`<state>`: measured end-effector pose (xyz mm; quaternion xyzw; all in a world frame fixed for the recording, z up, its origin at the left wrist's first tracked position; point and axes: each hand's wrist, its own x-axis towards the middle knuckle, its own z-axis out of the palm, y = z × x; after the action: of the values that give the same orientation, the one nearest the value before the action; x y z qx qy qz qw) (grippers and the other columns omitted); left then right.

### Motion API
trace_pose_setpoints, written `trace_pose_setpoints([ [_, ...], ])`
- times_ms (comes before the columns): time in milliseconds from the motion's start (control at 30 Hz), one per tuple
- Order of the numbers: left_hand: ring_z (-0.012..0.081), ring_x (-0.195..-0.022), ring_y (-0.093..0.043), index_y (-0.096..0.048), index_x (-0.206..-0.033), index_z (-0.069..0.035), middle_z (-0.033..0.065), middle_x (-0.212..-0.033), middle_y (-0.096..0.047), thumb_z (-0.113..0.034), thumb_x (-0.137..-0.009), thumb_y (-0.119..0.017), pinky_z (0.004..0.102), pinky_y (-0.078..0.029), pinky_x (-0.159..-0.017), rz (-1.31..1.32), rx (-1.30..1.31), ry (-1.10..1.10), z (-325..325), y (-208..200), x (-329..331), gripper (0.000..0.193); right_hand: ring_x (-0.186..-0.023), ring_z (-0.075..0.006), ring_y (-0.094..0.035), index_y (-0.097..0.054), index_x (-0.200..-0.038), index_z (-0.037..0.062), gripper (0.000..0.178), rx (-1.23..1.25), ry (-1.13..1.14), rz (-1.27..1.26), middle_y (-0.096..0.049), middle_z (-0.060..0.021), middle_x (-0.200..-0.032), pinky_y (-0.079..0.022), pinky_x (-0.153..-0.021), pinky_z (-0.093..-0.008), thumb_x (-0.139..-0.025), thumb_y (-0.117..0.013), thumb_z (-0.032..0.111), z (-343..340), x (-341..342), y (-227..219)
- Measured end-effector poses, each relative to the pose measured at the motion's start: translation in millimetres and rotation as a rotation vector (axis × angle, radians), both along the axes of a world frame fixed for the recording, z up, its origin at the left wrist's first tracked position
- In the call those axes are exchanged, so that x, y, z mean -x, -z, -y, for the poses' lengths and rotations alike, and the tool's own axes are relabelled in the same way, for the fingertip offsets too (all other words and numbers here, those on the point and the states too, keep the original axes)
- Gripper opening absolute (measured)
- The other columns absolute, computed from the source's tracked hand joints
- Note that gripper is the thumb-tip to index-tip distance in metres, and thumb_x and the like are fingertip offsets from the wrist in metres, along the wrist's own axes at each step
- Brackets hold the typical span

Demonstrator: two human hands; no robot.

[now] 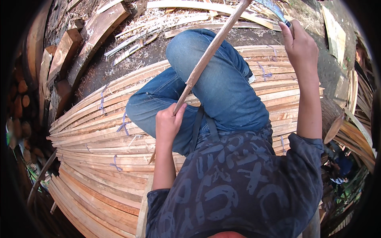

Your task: The person sits on the ground and uses a curved knife to shave thin strips from a long piece of wood held against their legs. They repeatedly scrape the blade along the wood to remove the outer layer, creating a pile of wood shavings.

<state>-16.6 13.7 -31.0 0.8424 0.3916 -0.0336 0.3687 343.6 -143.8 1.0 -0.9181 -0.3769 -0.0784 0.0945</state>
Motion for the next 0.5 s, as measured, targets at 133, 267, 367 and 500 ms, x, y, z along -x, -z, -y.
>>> trace_pose_setpoints([
  [133,0.0397,-0.054,-0.055,-0.062,-0.073,-0.002,0.0197,-0.058,-0.053,-0.025,-0.089,-0.066,0.0426,-0.042,-0.049,-0.028,0.021,0.001,0.4,0.7,0.0,0.027,-0.058,-0.0338,-0.061,-0.051,-0.080,0.0074,0.039,-0.012,-0.071,0.079,-0.059,-0.0108,-0.062,-0.046,-0.050,-0.0428,-0.095,-0.054,0.043,8.8,-19.2,-8.5],
  [267,0.0390,-0.053,-0.053,-0.063,-0.075,-0.002,0.0192,-0.057,-0.052,-0.024,-0.089,-0.066,0.0414,-0.041,-0.049,-0.046,0.102,-0.029,-2.4,-3.5,-3.8,0.026,-0.055,-0.0332,-0.060,-0.051,-0.078,0.0059,0.040,-0.110,-0.058,-0.137,-0.057,-0.0106,-0.059,-0.045,-0.049,-0.0413,-0.094,-0.057,0.042,3.4,7.0,-5.5],
  [367,0.0377,-0.052,-0.052,-0.064,-0.077,-0.002,0.0185,-0.056,-0.051,-0.023,-0.089,-0.065,0.0402,-0.041,-0.049,-0.040,0.074,-0.017,-1.8,0.2,-2.0,0.024,-0.056,-0.0305,-0.060,-0.055,-0.085,0.0031,0.032,-0.231,-0.180,-0.415,-0.058,-0.0101,-0.061,-0.044,-0.050,-0.0384,-0.091,-0.063,0.033,-0.5,50.7,4.2],
  [500,0.0372,-0.051,-0.052,-0.064,-0.077,-0.001,0.0185,-0.056,-0.051,-0.022,-0.089,-0.065,0.0396,-0.041,-0.049,-0.050,0.105,-0.022,-2.0,-2.3,-3.6,0.023,-0.055,-0.0287,-0.060,-0.052,-0.086,0.0035,0.029,-0.335,-0.264,-0.859,-0.057,-0.0098,-0.061,-0.046,-0.050,-0.0381,-0.088,-0.067,0.028,-17.4,127.9,27.8],
])
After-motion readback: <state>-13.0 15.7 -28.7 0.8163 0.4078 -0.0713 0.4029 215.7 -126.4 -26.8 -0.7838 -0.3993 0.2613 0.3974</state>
